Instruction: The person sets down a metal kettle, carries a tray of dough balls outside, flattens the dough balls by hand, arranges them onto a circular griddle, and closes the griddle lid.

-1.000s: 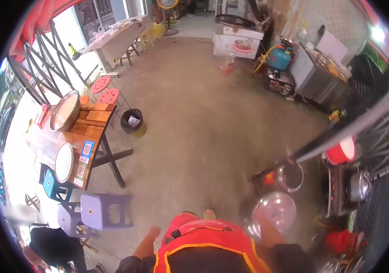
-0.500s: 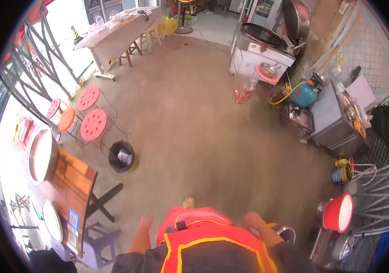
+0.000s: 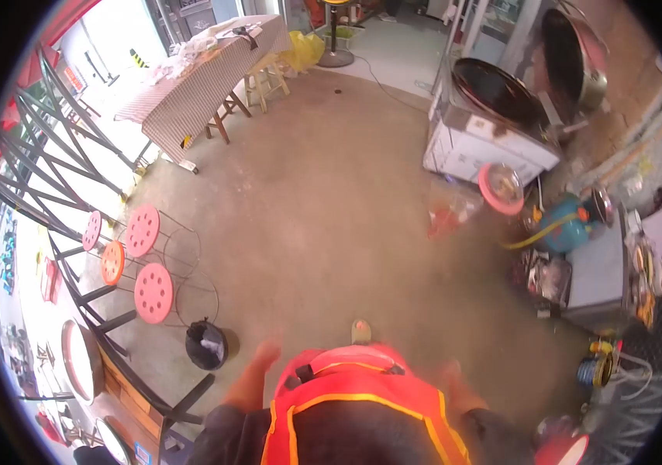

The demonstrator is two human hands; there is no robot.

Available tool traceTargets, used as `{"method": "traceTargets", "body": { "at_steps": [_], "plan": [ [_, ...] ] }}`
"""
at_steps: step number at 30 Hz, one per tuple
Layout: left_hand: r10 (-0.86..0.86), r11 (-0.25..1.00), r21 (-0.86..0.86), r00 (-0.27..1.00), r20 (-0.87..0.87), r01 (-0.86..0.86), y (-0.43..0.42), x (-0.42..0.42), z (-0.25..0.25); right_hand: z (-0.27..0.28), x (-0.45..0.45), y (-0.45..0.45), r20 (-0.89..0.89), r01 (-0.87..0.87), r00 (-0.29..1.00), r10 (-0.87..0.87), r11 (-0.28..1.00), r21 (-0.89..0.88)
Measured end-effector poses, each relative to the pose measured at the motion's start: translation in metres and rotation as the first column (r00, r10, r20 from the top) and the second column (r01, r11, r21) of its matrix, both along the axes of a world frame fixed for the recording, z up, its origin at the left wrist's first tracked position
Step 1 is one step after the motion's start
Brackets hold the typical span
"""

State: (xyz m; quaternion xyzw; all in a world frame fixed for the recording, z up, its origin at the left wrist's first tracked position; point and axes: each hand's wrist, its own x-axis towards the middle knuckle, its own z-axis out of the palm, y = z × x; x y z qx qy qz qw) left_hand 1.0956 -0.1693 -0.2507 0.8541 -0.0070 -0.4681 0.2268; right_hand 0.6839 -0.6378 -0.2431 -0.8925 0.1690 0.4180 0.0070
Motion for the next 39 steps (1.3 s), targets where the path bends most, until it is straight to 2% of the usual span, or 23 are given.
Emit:
{"method": "traceTargets", "body": {
  "at_steps": [1, 2, 3, 5, 7, 10, 12, 14, 15, 16, 17, 18, 19, 21, 22, 25, 28, 30, 32, 34, 36, 38, 39],
  "plan": [
    [-0.072, 0.996, 0.051, 0.997, -0.025, 0.073, 0.021, -0.006, -0.015, 0.026, 0.050, -0.025, -0.003, 0.068, 0.998, -0.068, 0.997, -0.034],
    [-0.148, 0.986, 0.076, 0.989, -0.016, 0.149, 0.035, -0.003, -0.020, -0.004, 0.077, -0.060, 0.402, 0.650, 0.592, -0.699, 0.709, 0.274],
    [-0.188, 0.976, 0.107, 0.982, -0.028, 0.190, 0.049, -0.003, -0.025, 0.024, 0.135, -0.083, 0.420, 0.754, 0.276, -0.865, 0.466, 0.463],
    [-0.160, 0.973, 0.153, 0.983, -0.089, 0.172, 0.070, -0.023, -0.026, 0.067, 0.217, -0.116, 0.374, 0.658, 0.158, -0.914, 0.380, 0.650],
    [-0.121, 0.972, 0.182, 0.981, -0.151, 0.148, 0.085, -0.039, -0.024, 0.105, 0.274, -0.125, 0.437, 0.615, 0.220, -0.872, 0.472, 0.632],
    [-0.146, 0.967, 0.177, 0.968, -0.202, 0.182, 0.030, 0.014, -0.040, 0.110, 0.375, -0.179, 0.534, 0.500, 0.306, -0.788, 0.610, 0.614],
    [-0.257, 0.948, 0.144, 0.951, -0.172, 0.282, -0.026, 0.057, -0.057, 0.110, 0.400, -0.204, 0.548, 0.414, 0.513, -0.661, 0.749, 0.518],
    [-0.495, 0.854, 0.158, 0.868, -0.053, 0.496, -0.084, 0.126, -0.066, 0.083, 0.388, -0.220, 0.518, 0.362, 0.655, -0.550, 0.830, 0.424],
    [-0.507, 0.852, 0.164, 0.861, 0.026, 0.497, -0.120, 0.181, -0.067, 0.068, 0.391, -0.238, 0.376, 0.285, 0.832, -0.408, 0.896, 0.342],
    [-0.378, 0.922, 0.129, 0.922, 0.083, 0.366, -0.155, 0.224, -0.059, 0.058, 0.389, -0.251, 0.300, 0.188, 0.914, -0.274, 0.940, 0.286],
    [-0.045, 0.999, 0.003, 0.995, 0.087, 0.045, -0.193, 0.249, -0.035, 0.054, 0.376, -0.259, 0.236, 0.130, 0.953, -0.191, 0.960, 0.249],
    [0.216, 0.968, -0.146, 0.974, 0.066, -0.205, -0.237, 0.269, 0.004, 0.054, 0.353, -0.261, 0.199, 0.171, 0.955, -0.219, 0.957, 0.233],
    [0.347, 0.915, -0.246, 0.935, 0.075, -0.320, -0.286, 0.304, 0.050, 0.054, 0.365, -0.280, 0.184, 0.250, 0.936, -0.299, 0.936, 0.248],
    [0.290, 0.919, -0.334, 0.933, 0.214, -0.209, -0.376, 0.383, 0.108, 0.059, 0.391, -0.322, 0.148, 0.388, 0.888, -0.436, 0.882, 0.269],
    [0.122, 0.955, -0.296, 0.930, 0.347, -0.015, -0.408, 0.410, 0.132, 0.058, 0.390, -0.333, 0.123, 0.428, 0.874, -0.471, 0.864, 0.265],
    [0.270, 0.873, -0.487, 0.861, 0.432, -0.029, -0.487, 0.459, 0.133, 0.049, 0.409, -0.380, 0.057, 0.431, 0.890, -0.452, 0.875, 0.221],
    [0.237, 0.873, -0.488, 0.880, 0.412, -0.007, -0.539, 0.504, 0.151, 0.041, 0.480, -0.457, 0.027, 0.333, 0.939, -0.343, 0.925, 0.183],
    [0.182, 0.896, -0.443, 0.905, 0.385, 0.008, -0.518, 0.476, 0.102, 0.042, 0.488, -0.475, 0.045, 0.304, 0.948, -0.315, 0.938, 0.168],
    [0.174, 0.941, -0.339, 0.894, 0.414, -0.027, -0.497, 0.472, 0.020, 0.065, 0.605, -0.560, 0.103, 0.193, 0.972, -0.213, 0.966, 0.174],
    [0.058, 0.968, -0.239, 0.849, 0.524, 0.082, -0.453, 0.452, -0.054, 0.087, 0.667, -0.597, 0.229, 0.277, 0.917, -0.327, 0.934, 0.225],
    [0.177, 0.980, 0.014, 0.906, 0.384, -0.197, -0.432, 0.433, -0.019, 0.110, 0.742, -0.626, 0.348, 0.456, 0.728, -0.590, 0.797, 0.396],
    [0.145, 0.974, 0.131, 0.950, 0.277, -0.186, -0.408, 0.416, -0.019, 0.152, 0.794, -0.635, 0.393, 0.533, 0.516, -0.761, 0.645, 0.549],
    [0.132, 0.967, 0.188, 0.966, 0.221, -0.175, -0.407, 0.412, -0.021, 0.165, 0.819, -0.643, 0.416, 0.512, 0.484, -0.770, 0.635, 0.579]
  ]
}}
